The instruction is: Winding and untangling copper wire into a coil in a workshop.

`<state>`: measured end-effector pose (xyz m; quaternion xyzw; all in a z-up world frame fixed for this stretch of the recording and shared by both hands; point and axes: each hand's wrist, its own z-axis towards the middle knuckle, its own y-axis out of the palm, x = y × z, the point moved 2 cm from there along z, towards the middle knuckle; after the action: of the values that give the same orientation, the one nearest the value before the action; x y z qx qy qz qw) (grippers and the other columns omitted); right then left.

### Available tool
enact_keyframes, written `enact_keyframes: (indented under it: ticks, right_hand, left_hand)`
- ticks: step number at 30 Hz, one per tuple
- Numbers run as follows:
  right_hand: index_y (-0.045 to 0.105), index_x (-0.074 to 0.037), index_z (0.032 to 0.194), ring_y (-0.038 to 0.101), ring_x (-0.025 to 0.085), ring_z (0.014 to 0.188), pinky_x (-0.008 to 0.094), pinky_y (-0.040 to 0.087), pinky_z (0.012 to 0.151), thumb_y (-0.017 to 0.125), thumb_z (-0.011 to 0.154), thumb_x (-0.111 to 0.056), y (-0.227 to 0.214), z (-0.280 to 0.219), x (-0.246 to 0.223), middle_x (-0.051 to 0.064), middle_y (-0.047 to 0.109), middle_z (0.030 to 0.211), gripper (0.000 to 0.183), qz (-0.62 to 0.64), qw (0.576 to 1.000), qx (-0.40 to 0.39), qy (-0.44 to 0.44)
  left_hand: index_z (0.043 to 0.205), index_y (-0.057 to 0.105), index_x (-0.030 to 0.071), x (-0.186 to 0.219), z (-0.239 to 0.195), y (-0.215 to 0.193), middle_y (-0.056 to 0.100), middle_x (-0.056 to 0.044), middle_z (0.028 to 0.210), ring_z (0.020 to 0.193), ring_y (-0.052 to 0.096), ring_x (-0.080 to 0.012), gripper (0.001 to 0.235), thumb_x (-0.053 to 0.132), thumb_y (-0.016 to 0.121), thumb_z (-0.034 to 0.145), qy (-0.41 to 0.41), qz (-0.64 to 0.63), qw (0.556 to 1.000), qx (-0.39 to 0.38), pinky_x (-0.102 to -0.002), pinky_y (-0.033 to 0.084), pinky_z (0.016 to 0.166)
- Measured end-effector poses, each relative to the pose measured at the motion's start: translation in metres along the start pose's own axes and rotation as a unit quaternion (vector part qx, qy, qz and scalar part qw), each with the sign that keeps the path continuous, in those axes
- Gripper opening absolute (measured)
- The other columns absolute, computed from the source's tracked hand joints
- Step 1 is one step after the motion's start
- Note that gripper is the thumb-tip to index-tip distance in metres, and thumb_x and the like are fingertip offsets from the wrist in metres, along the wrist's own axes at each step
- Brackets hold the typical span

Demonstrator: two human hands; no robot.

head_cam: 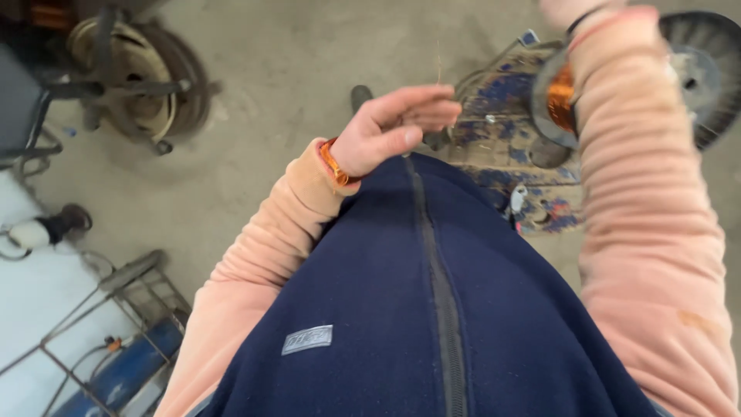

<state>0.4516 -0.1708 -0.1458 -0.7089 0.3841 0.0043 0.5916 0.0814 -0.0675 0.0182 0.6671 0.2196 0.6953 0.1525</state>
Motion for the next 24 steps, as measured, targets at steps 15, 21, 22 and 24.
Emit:
enact_keyframes:
  ticks: [15,21,22,24]
  right_hand:
    - [0.069,-0.013,0.095,0.066,0.029,0.083,0.044,0.047,0.084,0.067,0.104,-0.025,0.024,-0.275,-0.11,0.006,0.068,0.084,0.015,-0.065,0.99,0.12,-0.041]
    - [0.07,-0.011,0.095,0.064,0.027,0.086,0.04,0.048,0.09,0.076,0.101,-0.019,0.019,-0.304,-0.094,0.004,0.069,0.088,0.012,-0.088,0.979,0.181,-0.02]
    - [0.069,-0.01,0.095,0.064,0.026,0.086,0.039,0.048,0.091,0.077,0.102,-0.019,0.021,-0.303,-0.094,0.004,0.069,0.089,0.013,-0.091,0.977,0.191,-0.015]
    - [0.069,-0.01,0.096,0.064,0.026,0.091,0.039,0.048,0.094,0.077,0.101,-0.019,0.028,-0.3,-0.102,0.004,0.069,0.091,0.013,-0.096,0.976,0.196,0.008]
  left_hand:
    - [0.152,0.052,0.002,-0.025,0.025,-0.088,0.064,-0.013,0.146,0.137,0.061,-0.0215,0.039,0.006,0.056,0.113,0.021,0.095,0.987,0.125,-0.035,0.048,0.12]
    - [0.147,0.057,0.002,-0.035,0.056,-0.076,0.07,-0.011,0.137,0.13,0.066,-0.0198,0.037,0.01,0.056,0.11,-0.087,0.148,0.983,-0.058,-0.034,0.052,0.114]
    - [0.148,0.056,0.002,-0.04,0.058,-0.075,0.07,-0.011,0.136,0.128,0.066,-0.0195,0.038,0.014,0.056,0.111,-0.118,0.081,0.985,-0.096,-0.035,0.052,0.114]
    - [0.148,0.054,0.003,-0.038,0.063,-0.07,0.07,-0.01,0.136,0.127,0.066,-0.0195,0.04,0.018,0.056,0.111,-0.146,0.011,0.981,-0.124,-0.036,0.052,0.114]
